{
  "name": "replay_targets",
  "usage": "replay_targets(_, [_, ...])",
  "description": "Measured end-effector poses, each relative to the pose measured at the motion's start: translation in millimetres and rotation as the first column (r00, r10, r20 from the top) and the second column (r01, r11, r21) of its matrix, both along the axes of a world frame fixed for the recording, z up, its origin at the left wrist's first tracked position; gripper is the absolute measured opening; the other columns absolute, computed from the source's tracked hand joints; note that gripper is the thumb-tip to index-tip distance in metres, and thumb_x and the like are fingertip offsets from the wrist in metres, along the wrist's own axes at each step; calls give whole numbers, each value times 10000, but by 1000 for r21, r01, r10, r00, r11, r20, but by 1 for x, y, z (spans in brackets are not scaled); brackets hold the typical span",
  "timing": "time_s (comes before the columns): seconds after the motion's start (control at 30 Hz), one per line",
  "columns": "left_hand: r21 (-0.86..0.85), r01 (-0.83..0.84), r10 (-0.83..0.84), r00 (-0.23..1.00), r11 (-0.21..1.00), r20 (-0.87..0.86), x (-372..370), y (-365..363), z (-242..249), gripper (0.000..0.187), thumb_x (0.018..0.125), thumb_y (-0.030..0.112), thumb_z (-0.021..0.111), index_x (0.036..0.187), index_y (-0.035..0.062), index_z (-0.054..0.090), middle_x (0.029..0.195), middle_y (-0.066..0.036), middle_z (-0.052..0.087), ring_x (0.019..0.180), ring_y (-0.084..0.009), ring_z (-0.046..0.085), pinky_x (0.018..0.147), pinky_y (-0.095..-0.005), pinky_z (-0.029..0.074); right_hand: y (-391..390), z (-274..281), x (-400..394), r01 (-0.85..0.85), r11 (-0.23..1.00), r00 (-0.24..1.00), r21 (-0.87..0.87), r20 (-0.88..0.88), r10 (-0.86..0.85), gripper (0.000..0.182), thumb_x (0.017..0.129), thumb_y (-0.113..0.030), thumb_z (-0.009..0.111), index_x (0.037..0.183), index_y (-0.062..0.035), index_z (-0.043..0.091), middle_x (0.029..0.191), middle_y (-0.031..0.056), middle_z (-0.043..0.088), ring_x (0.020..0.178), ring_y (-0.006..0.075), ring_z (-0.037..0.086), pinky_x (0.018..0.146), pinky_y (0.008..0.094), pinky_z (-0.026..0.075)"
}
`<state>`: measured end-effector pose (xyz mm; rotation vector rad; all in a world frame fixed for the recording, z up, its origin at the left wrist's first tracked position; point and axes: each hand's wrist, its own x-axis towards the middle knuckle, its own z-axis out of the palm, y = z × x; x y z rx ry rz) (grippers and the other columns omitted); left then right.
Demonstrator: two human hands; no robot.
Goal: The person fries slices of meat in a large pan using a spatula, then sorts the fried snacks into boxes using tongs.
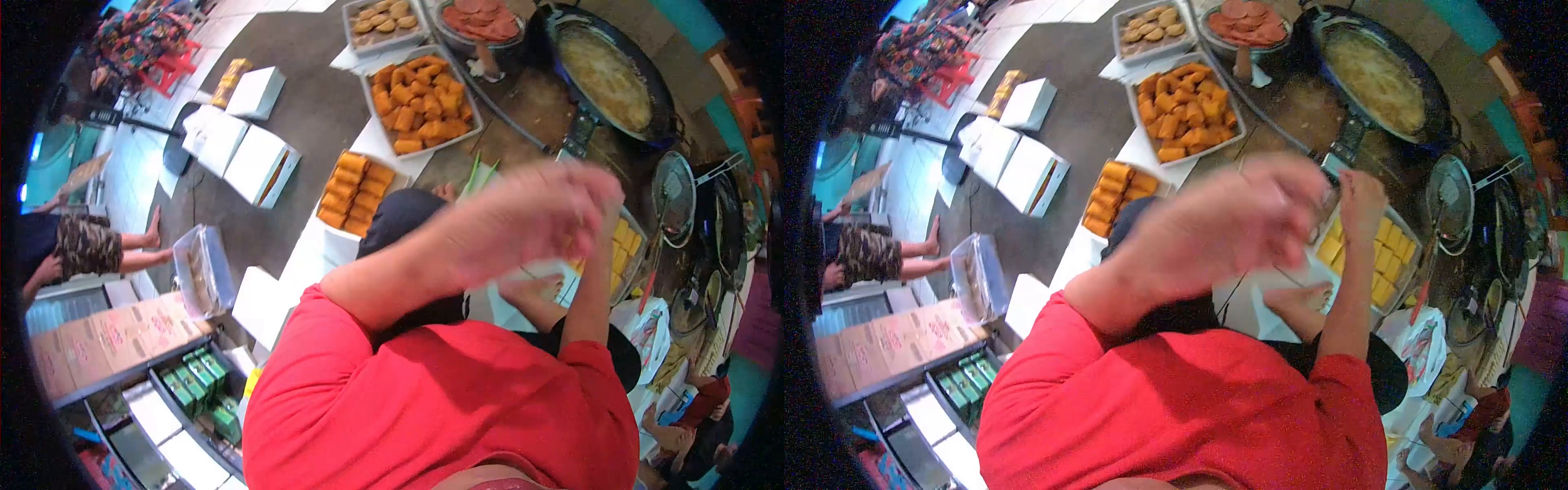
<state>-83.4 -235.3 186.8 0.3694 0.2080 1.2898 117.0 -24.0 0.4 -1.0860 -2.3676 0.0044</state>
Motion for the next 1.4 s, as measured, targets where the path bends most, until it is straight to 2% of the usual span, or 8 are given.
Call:
replay_targets(0.13, [183,-763,784,610,620,-114,-91,-69,-49,348,934,164,495,1264,54,482,1109,-98,574,996,-192,562,910,-333,450,-30,25,23,45,996,998,-76,57,-41,201,881,-233,592,1052,-138,639,1073,73,636,1020,290,569,868,419,441])
replay_targets(0.2, [26,-984,794,128,179,-594,-136,-105,-135,381,944,181,483,1302,51,461,1176,-114,558,1031,-202,554,928,-339,442,-38,39,41,61,990,995,-124,89,-50,216,884,-228,589,1074,-135,635,1087,77,634,1035,289,568,888,420,436])
replay_targets(0.27, [-197,-976,696,75,-96,-714,-160,-156,-265,402,922,222,534,1273,40,464,1104,-71,565,984,-185,555,863,-296,444,-53,51,58,80,987,990,-139,127,-62,224,885,-224,587,1084,-134,634,1092,80,633,1041,289,568,898,425,430])
replay_targets(0.3, [-432,-860,812,445,271,-377,-165,-186,-331,467,951,332,426,1303,25,430,1152,-111,557,949,-230,577,793,-327,495,-62,56,67,90,987,986,-131,148,-70,223,886,-224,587,1084,-134,634,1090,79,633,1039,290,567,898,429,427])
replay_targets(0.33, [-591,-806,443,543,38,-713,-133,-222,-339,590,943,458,312,1327,17,395,1167,-162,554,927,-298,591,732,-413,537,-70,61,74,102,988,983,-118,164,-82,223,886,-223,586,1084,-133,635,1088,79,633,1036,291,567,899,433,425])
replay_targets(0.4, [-868,-491,516,727,-72,-454,-102,-255,-433,618,915,529,279,1253,46,462,1029,-150,614,877,-333,602,671,-449,526,-89,67,93,132,986,976,-103,188,-111,222,883,-235,590,1074,-132,637,1086,84,633,1029,291,570,904,437,417])
replay_targets(0.57, [-907,-411,358,864,94,-354,-62,-227,-472,587,910,511,302,1222,46,481,1002,-144,615,860,-324,601,666,-441,523,-140,105,142,341,940,903,9,275,-330,236,859,-289,604,982,-96,662,1063,101,637,1004,297,578,897,442,409])
replay_targets(1.4, [-744,-333,-419,661,579,-622,29,-109,-414,439,886,418,421,1070,49,575,869,-116,619,772,-281,598,640,-405,510,-273,71,291,692,698,697,185,-421,-580,208,711,-68,651,885,-183,643,1035,-29,596,1035,215,509,899,394,364])
